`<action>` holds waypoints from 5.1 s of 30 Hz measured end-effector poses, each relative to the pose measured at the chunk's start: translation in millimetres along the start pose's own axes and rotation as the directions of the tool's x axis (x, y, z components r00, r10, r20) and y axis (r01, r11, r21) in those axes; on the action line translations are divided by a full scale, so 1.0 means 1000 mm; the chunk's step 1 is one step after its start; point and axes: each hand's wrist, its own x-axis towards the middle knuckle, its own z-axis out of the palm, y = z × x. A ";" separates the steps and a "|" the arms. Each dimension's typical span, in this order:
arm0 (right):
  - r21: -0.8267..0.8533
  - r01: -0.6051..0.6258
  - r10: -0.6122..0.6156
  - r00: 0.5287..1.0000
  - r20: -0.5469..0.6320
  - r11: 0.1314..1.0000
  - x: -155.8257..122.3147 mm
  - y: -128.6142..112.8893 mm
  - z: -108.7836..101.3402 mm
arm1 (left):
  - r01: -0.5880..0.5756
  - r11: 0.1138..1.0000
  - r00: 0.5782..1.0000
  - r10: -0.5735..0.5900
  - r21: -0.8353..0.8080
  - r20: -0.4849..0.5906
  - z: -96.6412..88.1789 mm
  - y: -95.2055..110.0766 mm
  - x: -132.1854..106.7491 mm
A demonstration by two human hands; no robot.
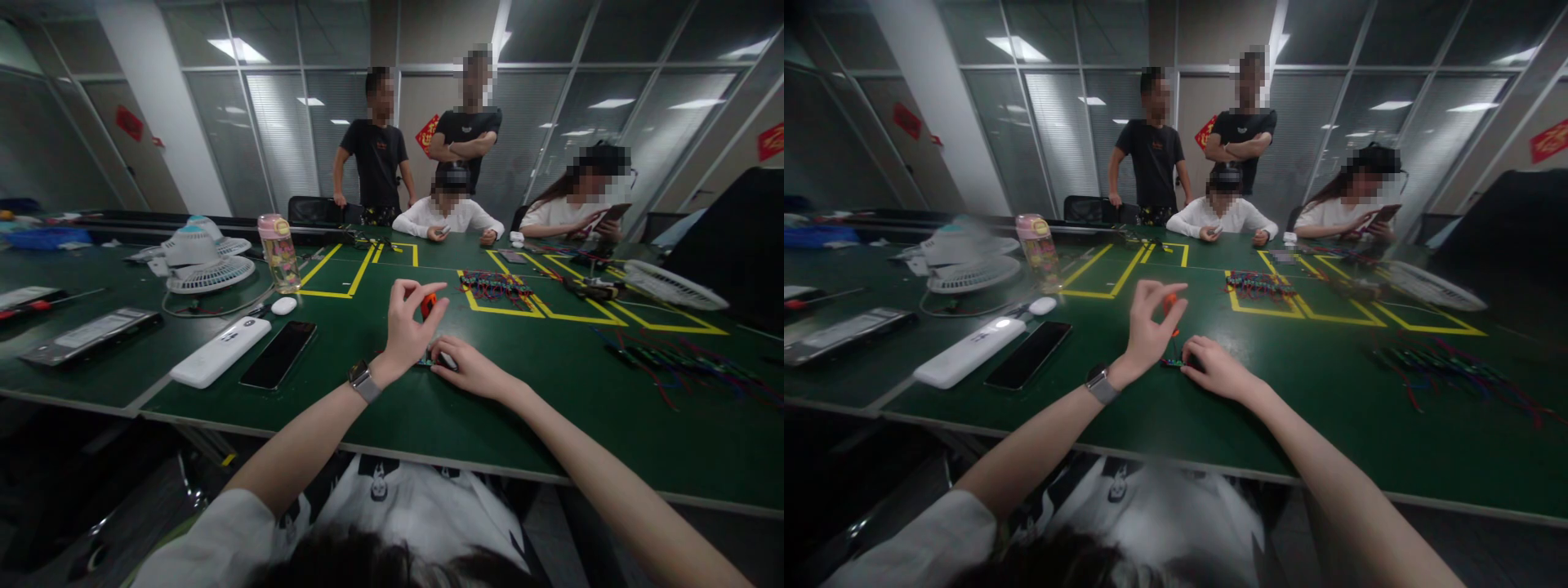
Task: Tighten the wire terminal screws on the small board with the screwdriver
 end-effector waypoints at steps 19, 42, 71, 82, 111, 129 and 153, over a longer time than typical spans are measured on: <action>-0.009 0.018 -0.018 1.000 -0.005 1.000 0.000 0.005 0.003 | 0.011 0.997 0.998 -0.006 -0.081 0.062 0.000 -0.004 0.000; -0.015 0.015 -0.015 1.000 -0.005 1.000 -0.001 0.005 0.002 | 0.050 0.987 0.997 -0.040 -0.151 0.068 0.002 -0.007 0.001; -0.005 0.018 -0.018 1.000 -0.005 1.000 0.000 0.005 0.002 | 0.074 0.985 0.991 -0.054 -0.155 0.125 -0.001 -0.006 0.001; -0.007 0.010 -0.010 1.000 -0.001 1.000 0.000 0.005 0.003 | 0.059 0.998 0.998 -0.058 -0.023 0.037 0.000 -0.001 0.002; -0.008 0.020 -0.020 1.000 -0.006 1.000 -0.001 0.003 0.002 | 0.106 0.984 0.991 -0.093 -0.143 0.093 0.002 -0.009 0.003; -0.013 0.016 -0.016 1.000 -0.002 1.000 -0.001 0.003 0.002 | 0.055 0.996 0.996 -0.050 -0.072 0.068 -0.001 -0.003 0.004; -0.006 0.013 -0.013 1.000 -0.001 1.000 0.000 0.002 0.001 | 0.106 0.984 0.990 -0.092 -0.142 0.106 0.001 -0.007 0.003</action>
